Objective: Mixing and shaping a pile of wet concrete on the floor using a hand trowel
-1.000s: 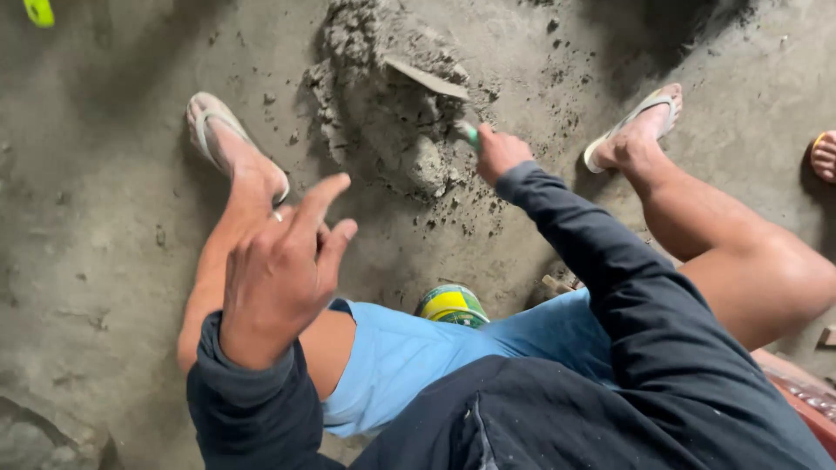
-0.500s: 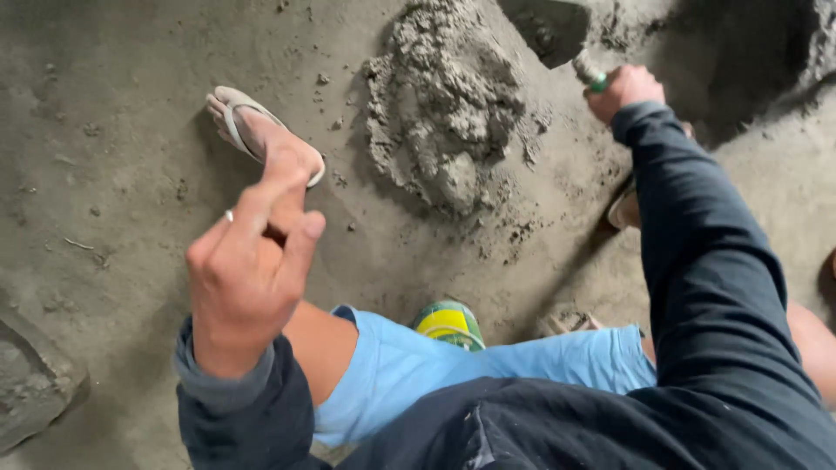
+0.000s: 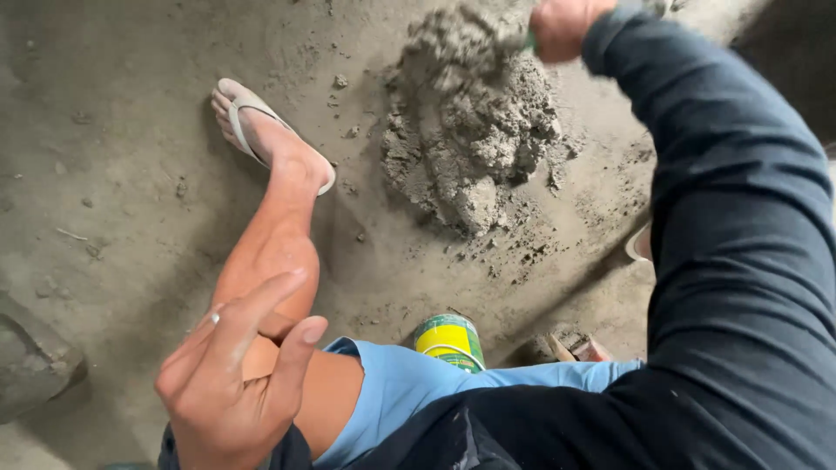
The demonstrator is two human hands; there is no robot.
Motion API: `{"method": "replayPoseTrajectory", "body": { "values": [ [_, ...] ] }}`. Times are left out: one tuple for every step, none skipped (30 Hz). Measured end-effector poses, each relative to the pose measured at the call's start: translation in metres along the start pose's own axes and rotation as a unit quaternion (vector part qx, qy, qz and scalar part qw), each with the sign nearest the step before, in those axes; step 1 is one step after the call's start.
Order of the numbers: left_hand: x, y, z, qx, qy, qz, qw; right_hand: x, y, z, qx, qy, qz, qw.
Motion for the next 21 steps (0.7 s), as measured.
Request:
{"method": "replayPoseTrajectory", "body": {
  "values": [
    [0.0, 0.004, 0.001, -0.008, -0.002, 0.001, 1.0, -0.03, 0.009, 0.005, -0.007, 0.021, -0.028, 0.999],
    [-0.002, 0.003, 0.001, -0.007, 0.004, -0.001, 1.0, -0.045, 0.033, 0.006, -0.013, 0.025, -0.026, 0.999],
    [-0.001, 0.006, -0.002, -0.005, 0.004, 0.007, 1.0, -0.066, 0.057, 0.006, 0.001, -0.006, -0.017, 1.0],
    [0.0, 0.01, -0.005, -0.003, 0.003, 0.015, 1.0, -0.086, 0.081, 0.006, 0.014, -0.038, -0.009, 0.999],
    [0.0, 0.012, -0.007, -0.004, 0.006, 0.012, 1.0, -0.111, 0.102, 0.016, 0.01, -0.037, -0.01, 0.999],
    [0.001, 0.015, -0.01, 0.001, 0.01, 0.015, 1.0, -0.128, 0.125, 0.026, 0.008, -0.037, 0.022, 0.999],
    [0.001, 0.017, -0.013, 0.007, 0.015, 0.02, 1.0, -0.144, 0.149, 0.034, 0.008, -0.035, 0.056, 0.998],
    [0.0, 0.021, -0.012, 0.007, 0.018, 0.019, 1.0, -0.161, 0.171, 0.035, 0.006, -0.033, 0.056, 0.998],
    [-0.001, 0.026, -0.015, 0.024, 0.022, 0.025, 0.999, -0.169, 0.193, 0.037, 0.011, -0.109, 0.105, 0.988],
    [-0.002, 0.03, -0.018, 0.04, 0.026, 0.031, 0.998, -0.177, 0.215, 0.041, 0.015, -0.185, 0.152, 0.971],
    [0.0, 0.032, -0.02, 0.044, 0.024, 0.026, 0.998, -0.182, 0.226, 0.058, 0.016, -0.181, 0.147, 0.972],
    [0.006, 0.035, -0.02, 0.039, 0.047, 0.051, 0.997, -0.177, 0.241, 0.05, 0.137, -0.124, 0.173, 0.967],
    [0.011, 0.039, -0.022, 0.027, 0.068, 0.071, 0.995, -0.183, 0.262, 0.046, 0.252, -0.072, 0.192, 0.946],
    [0.007, 0.044, -0.021, 0.026, 0.063, 0.061, 0.996, -0.195, 0.267, 0.029, 0.249, -0.076, 0.182, 0.948],
    [0.007, 0.046, -0.019, 0.018, 0.074, 0.068, 0.995, -0.191, 0.273, 0.027, 0.214, -0.187, 0.222, 0.933],
    [0.007, 0.048, -0.015, 0.011, 0.085, 0.074, 0.994, -0.19, 0.28, 0.026, 0.174, -0.295, 0.257, 0.904],
    [0.006, 0.048, -0.016, 0.008, 0.085, 0.071, 0.994, -0.202, 0.279, 0.034, 0.171, -0.296, 0.256, 0.904],
    [0.006, 0.048, -0.019, 0.009, 0.106, 0.078, 0.991, -0.21, 0.28, 0.041, 0.197, -0.347, 0.266, 0.878],
    [0.005, 0.049, -0.022, 0.013, 0.126, 0.083, 0.988, -0.22, 0.279, 0.048, 0.223, -0.396, 0.272, 0.848],
    [0.001, 0.052, -0.023, 0.012, 0.124, 0.079, 0.989, -0.243, 0.271, 0.072, 0.22, -0.397, 0.269, 0.849],
    [-0.004, 0.053, -0.024, 0.014, 0.124, 0.071, 0.99, -0.265, 0.259, 0.1, 0.205, -0.446, 0.272, 0.828]
  ]
}}
Point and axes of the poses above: each hand's wrist, its own y-axis away from the middle knuckle, its own z-axis out of the palm, x = y × z, the point moved 10 cm from there along -y, towards the middle knuckle, and after that the axes turned 8 degrees about -z, right-handed, at the moved point
